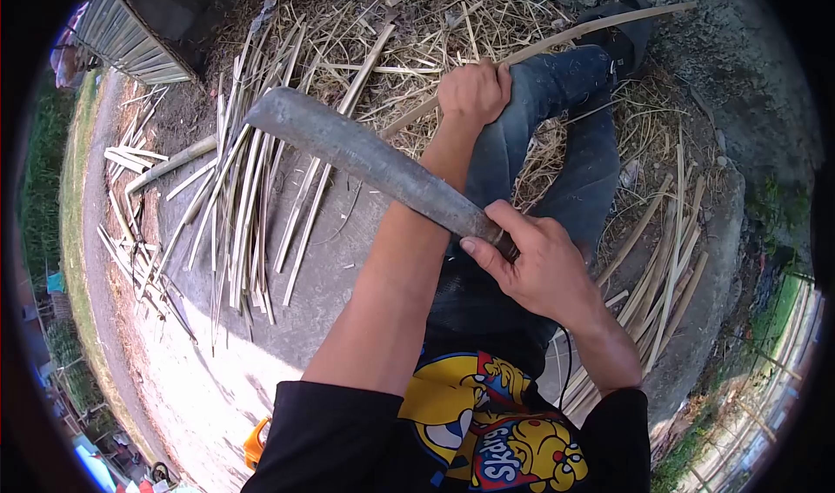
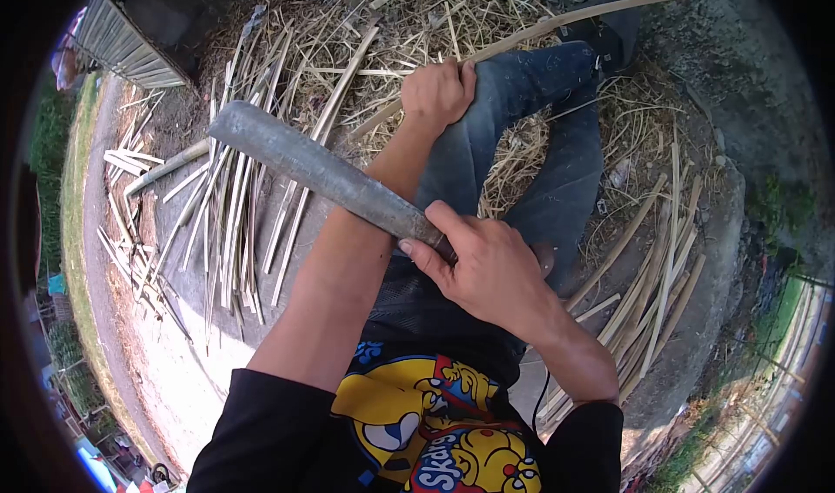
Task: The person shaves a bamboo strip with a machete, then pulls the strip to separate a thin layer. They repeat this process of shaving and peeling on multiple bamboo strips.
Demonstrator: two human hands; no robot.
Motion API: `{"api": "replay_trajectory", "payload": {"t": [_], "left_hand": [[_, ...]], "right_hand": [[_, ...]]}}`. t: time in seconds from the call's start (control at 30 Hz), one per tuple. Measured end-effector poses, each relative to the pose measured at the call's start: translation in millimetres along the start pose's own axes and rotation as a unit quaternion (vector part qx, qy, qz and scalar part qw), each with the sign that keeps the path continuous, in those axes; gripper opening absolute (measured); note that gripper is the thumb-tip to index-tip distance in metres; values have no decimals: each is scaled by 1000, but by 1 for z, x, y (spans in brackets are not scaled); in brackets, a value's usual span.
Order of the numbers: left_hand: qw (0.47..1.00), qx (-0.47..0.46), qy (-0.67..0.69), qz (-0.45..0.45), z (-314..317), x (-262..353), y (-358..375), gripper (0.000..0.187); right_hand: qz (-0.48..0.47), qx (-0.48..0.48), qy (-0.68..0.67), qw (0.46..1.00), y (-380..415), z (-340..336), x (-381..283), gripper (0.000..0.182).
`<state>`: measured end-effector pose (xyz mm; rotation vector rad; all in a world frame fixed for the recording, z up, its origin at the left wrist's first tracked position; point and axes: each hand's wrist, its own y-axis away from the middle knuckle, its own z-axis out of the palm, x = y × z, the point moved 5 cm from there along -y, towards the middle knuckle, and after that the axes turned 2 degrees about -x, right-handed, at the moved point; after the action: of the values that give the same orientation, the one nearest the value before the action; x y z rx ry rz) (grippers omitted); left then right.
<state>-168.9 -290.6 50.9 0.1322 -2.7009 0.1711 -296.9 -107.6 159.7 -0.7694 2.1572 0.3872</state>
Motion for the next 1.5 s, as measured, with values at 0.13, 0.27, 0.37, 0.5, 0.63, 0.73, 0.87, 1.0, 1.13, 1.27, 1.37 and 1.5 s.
{"api": "replay_trajectory", "payload": {"t": [0.13, 0.27, 0.37, 0.5, 0.63, 0.73, 0.87, 1.0, 1.13, 1.27, 1.37, 1.5], "left_hand": [[1000, -6, 0, -8, 1, 0, -2, 49], [1000, -18, -14, -14, 3, -1, -4, 50], [1000, -17, -16, -15, 1, -2, -1, 50], [1000, 9, -12, -7, 0, -1, -1, 50], [1000, 24, -5, -3, 2, -2, -2, 49], [1000, 12, -15, -1, 5, -3, -2, 47], [999, 33, -10, 0, 7, -6, -2, 47], [1000, 18, -6, -1, 7, -5, -4, 48], [1000, 4, -7, -17, 6, -6, -4, 51], [1000, 4, -4, -17, 5, -5, -5, 51], [1000, 3, -3, -10, 9, -8, -3, 51], [999, -16, -18, -22, 8, -6, -5, 51]], "right_hand": [[-56, -26, 46, 997, 19, -5, -30, 37], [-102, -119, 32, 987, 29, -14, -52, 39], [-66, -55, -10, 996, 19, -28, -44, 39], [1, 4, -46, 999, -14, -41, -6, 36], [11, -26, -18, 999, -22, -35, 8, 35], [5, -96, -7, 995, -15, -20, 1, 37], [-6, -117, -37, 992, -1, -14, -15, 37], [-5, -156, -93, 983, -2, -23, -22, 35], [23, -53, -87, 994, -18, -29, 0, 34], [-1, -71, -29, 997, -14, -14, 9, 35], [2, -116, -47, 992, -1, -11, -10, 37], [-22, -181, -89, 979, 8, -16, -27, 37]]}}
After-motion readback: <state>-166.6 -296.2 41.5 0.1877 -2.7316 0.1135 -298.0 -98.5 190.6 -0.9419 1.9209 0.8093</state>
